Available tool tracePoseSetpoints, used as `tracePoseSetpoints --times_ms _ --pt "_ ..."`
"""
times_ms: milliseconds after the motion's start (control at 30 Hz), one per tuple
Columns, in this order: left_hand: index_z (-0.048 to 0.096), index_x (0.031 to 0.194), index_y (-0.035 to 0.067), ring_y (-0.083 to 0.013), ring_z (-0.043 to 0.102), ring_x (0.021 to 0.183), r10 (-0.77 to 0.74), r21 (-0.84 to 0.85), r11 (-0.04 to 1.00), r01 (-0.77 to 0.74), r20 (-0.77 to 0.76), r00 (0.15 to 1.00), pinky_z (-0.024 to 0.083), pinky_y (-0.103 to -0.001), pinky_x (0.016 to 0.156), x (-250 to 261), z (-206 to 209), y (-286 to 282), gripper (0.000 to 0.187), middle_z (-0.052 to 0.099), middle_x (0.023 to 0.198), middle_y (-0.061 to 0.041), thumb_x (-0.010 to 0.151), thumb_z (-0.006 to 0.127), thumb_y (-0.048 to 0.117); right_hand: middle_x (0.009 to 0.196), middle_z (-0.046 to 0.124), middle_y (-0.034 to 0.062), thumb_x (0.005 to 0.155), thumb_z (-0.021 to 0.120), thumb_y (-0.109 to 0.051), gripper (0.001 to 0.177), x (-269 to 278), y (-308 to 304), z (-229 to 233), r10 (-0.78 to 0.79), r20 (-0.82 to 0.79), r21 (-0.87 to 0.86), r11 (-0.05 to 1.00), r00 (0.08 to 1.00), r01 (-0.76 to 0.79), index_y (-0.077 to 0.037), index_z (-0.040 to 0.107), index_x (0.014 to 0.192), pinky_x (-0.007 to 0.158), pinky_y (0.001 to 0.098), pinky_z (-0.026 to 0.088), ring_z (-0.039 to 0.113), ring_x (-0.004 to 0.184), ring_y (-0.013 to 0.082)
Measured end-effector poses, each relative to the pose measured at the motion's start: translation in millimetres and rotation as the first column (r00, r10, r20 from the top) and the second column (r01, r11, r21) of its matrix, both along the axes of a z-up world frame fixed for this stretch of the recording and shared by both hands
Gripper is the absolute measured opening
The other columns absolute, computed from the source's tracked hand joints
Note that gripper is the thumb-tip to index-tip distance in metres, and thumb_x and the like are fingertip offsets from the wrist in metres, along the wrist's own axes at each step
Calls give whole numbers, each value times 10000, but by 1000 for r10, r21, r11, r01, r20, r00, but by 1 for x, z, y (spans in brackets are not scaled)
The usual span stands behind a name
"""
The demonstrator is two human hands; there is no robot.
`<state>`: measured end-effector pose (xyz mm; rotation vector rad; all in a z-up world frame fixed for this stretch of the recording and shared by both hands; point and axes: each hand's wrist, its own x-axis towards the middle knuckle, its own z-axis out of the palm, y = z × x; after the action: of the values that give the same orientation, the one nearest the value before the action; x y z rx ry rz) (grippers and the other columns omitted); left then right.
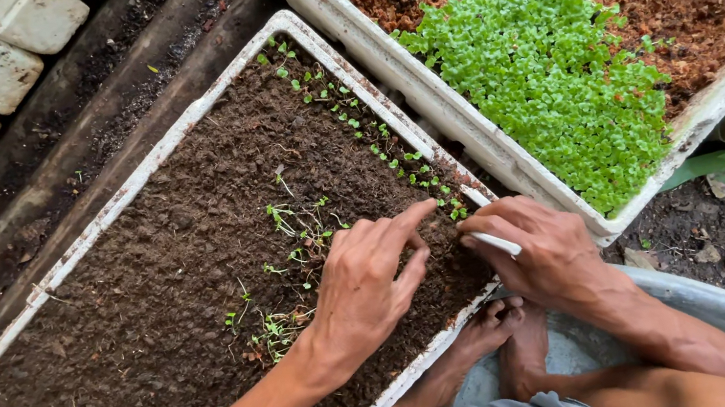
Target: The person uses a small white tool to make holes in the soil of a rectangular tray and plants small green seedlings into them. They carefully arrange the seedlings in rows and press the soil around the base of each plant.
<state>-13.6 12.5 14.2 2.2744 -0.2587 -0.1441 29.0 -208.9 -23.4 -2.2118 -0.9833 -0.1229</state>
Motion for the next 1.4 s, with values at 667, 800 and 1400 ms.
tracePoseSetpoints --times_ms 667,800,1400 --pt "437 1494 194 -164 642 830 -147 362 932 23 318 936 481 -373 877 3 -39 -36 637 658 810 3 900 648 100 810 751 75 820 727 -99 134 -17 -36 -4 -124 -157 285 944 980 165 -99 769 947 471 294 511 642 553 206" --pt "432 1505 184 -164 641 785 -173 446 895 -8 363 916 492 -376 850 5 -44 -38 743 659 775 -4 824 713 88 844 742 95 824 702 -84 120 -28 -38 -19 -53 -39 319 946 998 63 -77 759 929 522 312 544 653 578 247" --pt "443 1511 160 -232 694 789 -138 333 941 61 212 967 503 -451 878 9 -28 -33 722 715 826 -95 855 705 15 820 721 117 834 687 -74 79 -23 -22 -19 -15 -8 270 963 1000 16 -56 742 888 500 334 539 668 593 275"
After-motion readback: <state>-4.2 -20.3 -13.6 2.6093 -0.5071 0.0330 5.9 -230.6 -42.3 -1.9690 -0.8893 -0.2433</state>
